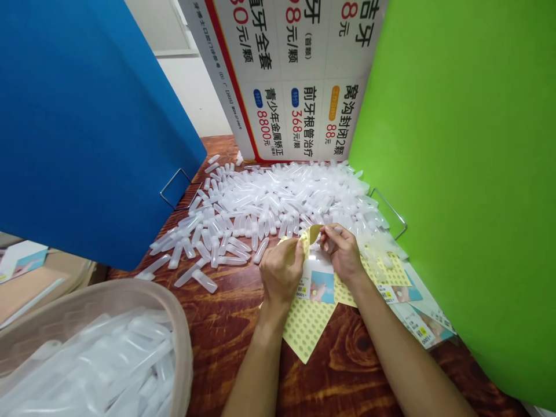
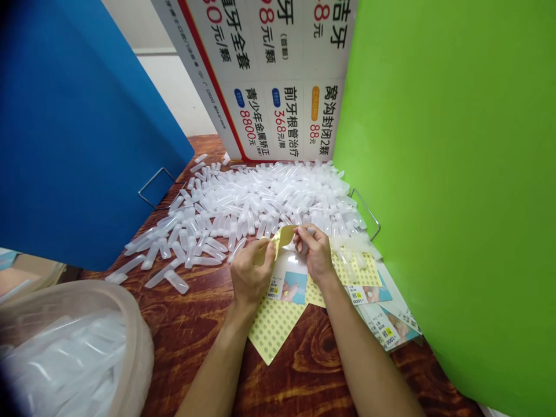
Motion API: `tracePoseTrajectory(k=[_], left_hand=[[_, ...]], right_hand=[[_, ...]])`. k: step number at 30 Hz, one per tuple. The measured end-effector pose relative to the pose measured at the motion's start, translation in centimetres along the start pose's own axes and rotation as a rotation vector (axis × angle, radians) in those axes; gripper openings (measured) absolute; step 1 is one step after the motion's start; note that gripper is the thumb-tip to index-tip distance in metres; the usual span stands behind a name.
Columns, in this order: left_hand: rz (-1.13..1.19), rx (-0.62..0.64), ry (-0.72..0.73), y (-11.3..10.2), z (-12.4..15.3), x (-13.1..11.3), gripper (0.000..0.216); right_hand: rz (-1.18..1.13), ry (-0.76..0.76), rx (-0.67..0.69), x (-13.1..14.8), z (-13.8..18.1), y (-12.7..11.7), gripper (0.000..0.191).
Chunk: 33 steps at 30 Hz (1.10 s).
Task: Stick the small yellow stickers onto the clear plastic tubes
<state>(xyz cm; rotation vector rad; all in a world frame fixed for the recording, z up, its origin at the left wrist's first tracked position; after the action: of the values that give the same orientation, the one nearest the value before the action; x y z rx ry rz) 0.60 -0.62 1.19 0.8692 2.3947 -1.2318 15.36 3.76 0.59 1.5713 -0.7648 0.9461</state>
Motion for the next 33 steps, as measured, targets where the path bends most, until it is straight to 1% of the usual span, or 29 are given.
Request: tracePoseTrajectory(k=[4,7,10,12,15,17,20,22,25,28,33], left_hand=[[0.020,0.055,-0.004,-0.1,-0.1,-0.1,0.013],[0.073,0.098,-0.014,-0.1,-0.1,0.0,0.013],[0.142,0.122,-0.042,-0.2,-0.2,0.2,0.013],[0.197,0.133,-0.078,-0.3,-0.3,0.3,0.013],[0.313,0.145,-0.158,-0.3,-0.4,0.7,0.014],[0.399,0.159,-0.213,-0.3,-0.4,0.9,0.015],[0.484,0.177,-0.280,-0.1,-0.4,1.3,0.017],[0.508,0.185,-0.300,-0.1,-0.4,1.4,0.017],[0.534,0.226,-0.266,-0.1,-0.6,1.2,0.016],[0.537,0.268,-0.175,-0.2,-0.7,0.8,0.014],[0.486,0.250,-0.071,-0.3,-0.7,0.6,0.014]], right_hand=[[0.219,0.072,0.155,0.2,0.4,0.4,0.034],[0.349,0.089,0.221,0.5,0.8,0.7,0.037],[0.379,0.075,0.231,0.6,0.9,0.8,0.041],[0.393,0.064,0.209,0.5,0.9,0.7,0.041],[0.458,0.020,0.176,0.2,0.9,0.6,0.036],[0.480,0.006,0.180,0.1,0.8,0.5,0.032],[0.461,0.031,0.191,-0.1,0.8,0.4,0.026],[0.440,0.042,0.191,-0.2,0.9,0.4,0.025],[0.407,0.028,0.167,-0.2,0.9,0.3,0.028],[0.343,0.007,0.138,-0.2,0.8,0.2,0.028],[0.187,0.011,0.150,-0.2,0.7,0.1,0.033]])
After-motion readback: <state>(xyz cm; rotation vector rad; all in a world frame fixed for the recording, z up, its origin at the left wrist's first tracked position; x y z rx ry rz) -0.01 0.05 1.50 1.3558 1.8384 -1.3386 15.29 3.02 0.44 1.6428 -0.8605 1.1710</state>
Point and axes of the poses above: each hand's wrist, its own z-axis away from the middle knuckle, its own y-axis out of the palm, x = y × z, the point moved 1 cm from there along -z, towards the middle knuckle, and after that the axes turned 12 degrees about x, right-handed, at the moved point
